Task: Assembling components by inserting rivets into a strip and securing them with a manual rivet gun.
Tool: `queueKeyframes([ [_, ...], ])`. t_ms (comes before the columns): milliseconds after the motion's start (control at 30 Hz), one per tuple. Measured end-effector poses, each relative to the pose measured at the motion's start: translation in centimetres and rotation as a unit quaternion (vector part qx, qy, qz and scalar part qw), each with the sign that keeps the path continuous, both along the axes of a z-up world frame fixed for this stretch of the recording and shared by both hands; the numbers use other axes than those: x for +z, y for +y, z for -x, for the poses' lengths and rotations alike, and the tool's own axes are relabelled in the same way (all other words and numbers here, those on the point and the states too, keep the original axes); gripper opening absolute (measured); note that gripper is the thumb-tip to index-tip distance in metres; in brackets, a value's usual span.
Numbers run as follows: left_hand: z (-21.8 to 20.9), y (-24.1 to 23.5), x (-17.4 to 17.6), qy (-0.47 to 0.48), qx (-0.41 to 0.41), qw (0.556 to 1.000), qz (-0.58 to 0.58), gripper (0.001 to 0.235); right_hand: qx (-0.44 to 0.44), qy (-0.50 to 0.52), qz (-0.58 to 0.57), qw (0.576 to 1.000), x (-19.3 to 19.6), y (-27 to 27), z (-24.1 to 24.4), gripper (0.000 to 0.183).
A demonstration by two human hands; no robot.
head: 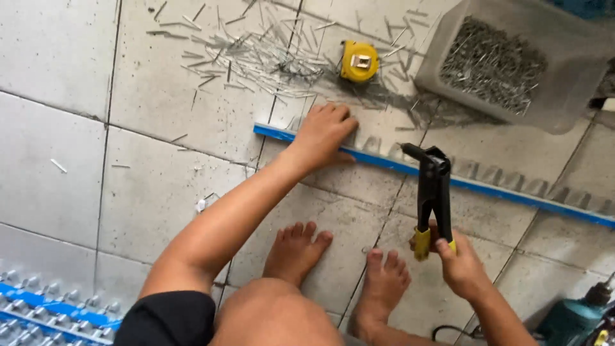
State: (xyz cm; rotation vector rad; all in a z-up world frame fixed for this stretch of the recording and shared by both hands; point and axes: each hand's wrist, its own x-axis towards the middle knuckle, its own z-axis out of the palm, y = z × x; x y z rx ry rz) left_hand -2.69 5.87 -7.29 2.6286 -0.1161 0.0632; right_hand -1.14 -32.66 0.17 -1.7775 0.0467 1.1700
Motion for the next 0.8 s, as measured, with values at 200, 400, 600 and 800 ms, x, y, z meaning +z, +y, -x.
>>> queueKeyframes([
  [200,-2.2,-2.8,-1.2,-0.117,0.034,0.992,0.022,0.013,0.105,-0.056,0.028,0.992,3.3,4.6,-0.1,0.040],
  [400,-1.1,-3.0,0.7,-0.194,0.050,0.978,0.050,0.012,0.122,-0.069,0.121,0.983,3.5,5.7,0.2,0.046],
  [600,0.2,-3.5,0.2,-0.192,0.056,0.979,0.029,0.010,0.149,-0.055,0.178,0.971,5.1,6.5,-0.8,0.047],
  [800,0.9,-4.4,-0.2,-0.172,0.047,0.982,0.059,0.008,0.309,-0.084,0.399,0.859,7.1,7.7,-3.9,0.053],
])
